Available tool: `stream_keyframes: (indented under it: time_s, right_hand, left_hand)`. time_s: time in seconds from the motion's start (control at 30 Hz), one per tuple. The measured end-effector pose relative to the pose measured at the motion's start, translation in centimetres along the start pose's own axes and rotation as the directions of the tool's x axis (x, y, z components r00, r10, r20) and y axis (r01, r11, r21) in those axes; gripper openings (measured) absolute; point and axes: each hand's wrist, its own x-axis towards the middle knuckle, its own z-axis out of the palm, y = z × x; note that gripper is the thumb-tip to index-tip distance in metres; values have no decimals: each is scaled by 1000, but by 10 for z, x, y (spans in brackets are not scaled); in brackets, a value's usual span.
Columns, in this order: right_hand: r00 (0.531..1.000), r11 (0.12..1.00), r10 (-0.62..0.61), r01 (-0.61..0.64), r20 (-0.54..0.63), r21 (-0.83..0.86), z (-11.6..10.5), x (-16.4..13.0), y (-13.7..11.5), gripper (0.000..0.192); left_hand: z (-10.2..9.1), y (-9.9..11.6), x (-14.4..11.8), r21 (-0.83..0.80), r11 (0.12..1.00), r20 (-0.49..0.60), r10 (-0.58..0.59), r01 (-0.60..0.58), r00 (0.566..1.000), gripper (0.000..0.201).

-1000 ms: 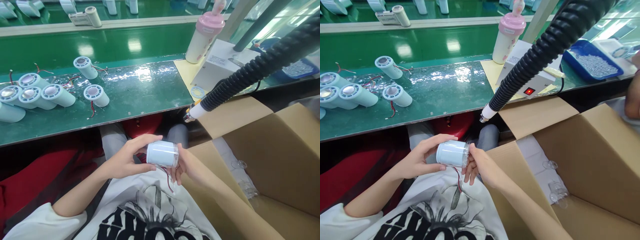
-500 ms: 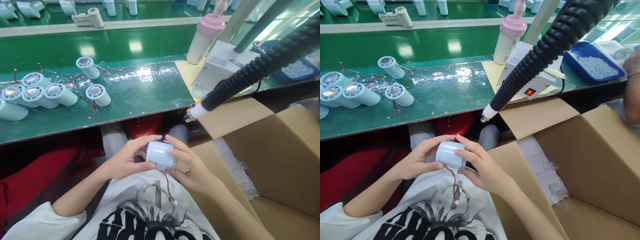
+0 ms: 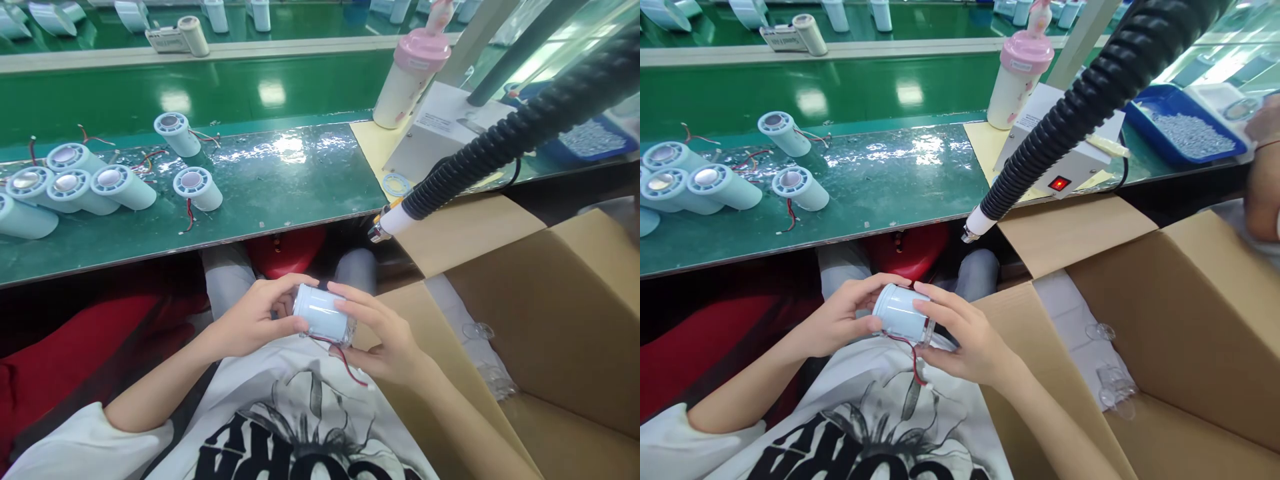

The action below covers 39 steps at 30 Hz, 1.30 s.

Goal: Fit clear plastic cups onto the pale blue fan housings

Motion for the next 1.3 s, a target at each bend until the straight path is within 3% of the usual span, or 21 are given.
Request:
stream_keyframes:
  time_s: [0.1,0.2,0.27,0.33,0.47,0.57,0.67,0.8,0.87,1.03,1.17,1.3]
  right_hand:
    - [984,974,175,-171,-17,147,0,-2,-1,55]
    - [920,842,388,-376,50,388,0,-5,-2,48]
    - [899,778,431,-413,75,474,1,-6,-2,46]
    - [907,787,419,-385,42,482,3,-8,-2,49]
    - [950,902,298,-247,-97,354,7,-8,0,54]
    - [979,986,126,-105,-162,132,7,-6,1,59]
    - [988,999,-8,2,-157,-39,5,-5,1,64]
    - [982,993,97,-85,-160,78,6,-7,2,58]
    - [975,987,129,-109,-179,115,7,-9,2,58]
    - [969,985,131,-103,-210,136,11,-13,3,61]
    - [961,981,145,-110,-234,159,12,-15,4,58]
    - [960,995,50,-24,-274,97,15,-14,6,59]
  left_hand:
    - [0,-1,0,53,997,-9,63,-62,998,54]
    - [-1,-3,-1,79,986,-13,151,-150,988,53]
    - [-2,-5,-1,125,969,-30,217,-212,976,51]
    - [-2,-8,-1,178,945,-46,287,-275,957,51]
    - [1,-10,5,201,906,-77,394,-373,916,45]
    - [4,-7,9,201,908,-108,394,-368,913,33]
    - [5,-3,11,166,938,-129,326,-304,936,26]
    - [5,0,9,74,986,-95,156,-149,983,31]
    - [5,1,8,51,990,-90,136,-132,987,38]
    - [9,-2,12,-5,979,-135,202,-205,970,30]
    - [17,-4,16,-32,953,-239,285,-301,928,17]
    - [26,-3,16,-51,944,-325,294,-327,899,21]
